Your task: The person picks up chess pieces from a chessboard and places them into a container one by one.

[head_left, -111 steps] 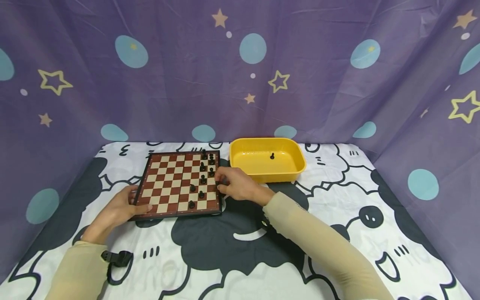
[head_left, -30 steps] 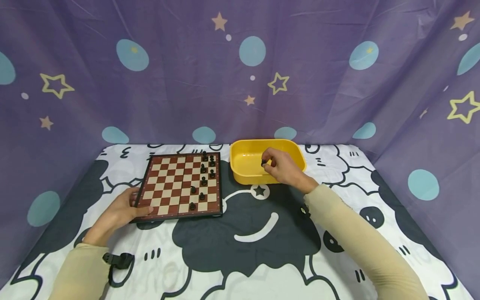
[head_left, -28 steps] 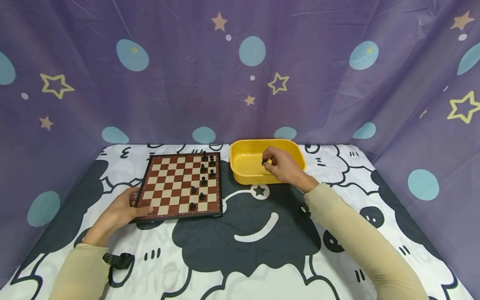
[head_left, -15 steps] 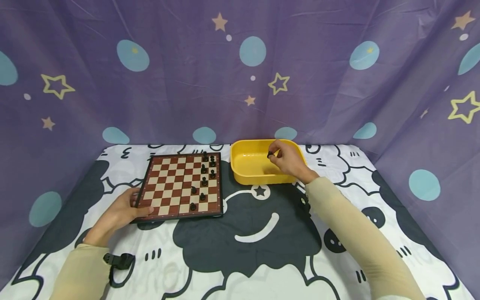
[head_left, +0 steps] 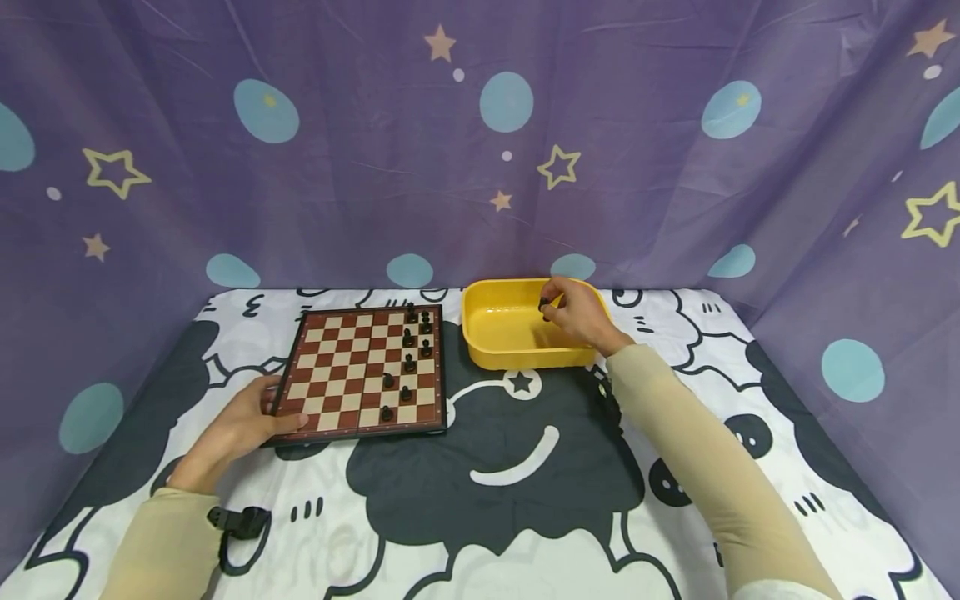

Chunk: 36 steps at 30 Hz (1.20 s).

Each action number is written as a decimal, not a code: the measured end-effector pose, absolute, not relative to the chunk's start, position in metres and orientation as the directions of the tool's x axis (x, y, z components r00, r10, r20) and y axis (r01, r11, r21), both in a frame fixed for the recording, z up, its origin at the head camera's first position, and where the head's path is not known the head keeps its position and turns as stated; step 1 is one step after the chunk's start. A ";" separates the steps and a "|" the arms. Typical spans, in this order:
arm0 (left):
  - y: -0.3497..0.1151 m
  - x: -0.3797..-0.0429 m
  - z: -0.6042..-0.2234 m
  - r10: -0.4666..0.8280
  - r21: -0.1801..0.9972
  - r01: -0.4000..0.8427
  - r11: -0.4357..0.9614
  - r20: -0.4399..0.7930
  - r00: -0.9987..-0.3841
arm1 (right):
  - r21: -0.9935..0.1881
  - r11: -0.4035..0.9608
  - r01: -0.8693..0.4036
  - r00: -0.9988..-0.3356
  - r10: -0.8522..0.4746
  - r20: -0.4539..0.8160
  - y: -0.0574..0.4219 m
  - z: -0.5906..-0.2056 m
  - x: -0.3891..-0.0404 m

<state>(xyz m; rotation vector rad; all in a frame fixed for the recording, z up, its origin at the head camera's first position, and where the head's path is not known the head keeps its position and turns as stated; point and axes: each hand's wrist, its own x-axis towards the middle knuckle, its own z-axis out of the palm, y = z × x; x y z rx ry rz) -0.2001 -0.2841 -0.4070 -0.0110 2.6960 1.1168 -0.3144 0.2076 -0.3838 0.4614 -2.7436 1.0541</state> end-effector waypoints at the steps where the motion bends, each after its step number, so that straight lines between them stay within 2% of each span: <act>1: -0.284 -0.200 -0.407 0.078 0.699 -0.092 0.709 -0.207 -0.975 | -0.628 0.702 -0.336 -0.941 -0.222 0.255 0.208 -0.384 -0.316; 10: -0.284 -0.200 -0.407 0.078 0.706 -0.090 0.702 -0.203 -0.976 | -0.641 0.717 -0.272 -0.962 -0.193 0.193 0.211 -0.390 -0.326; 25: -0.284 -0.200 -0.408 0.073 0.712 -0.105 0.694 -0.215 -0.974 | -0.627 0.743 -0.235 -0.971 -0.206 0.119 0.208 -0.397 -0.340; 36: -0.283 -0.198 -0.406 0.057 0.694 -0.124 0.709 -0.232 -0.971 | -0.572 0.760 -0.308 -0.950 -0.280 0.140 0.208 -0.406 -0.350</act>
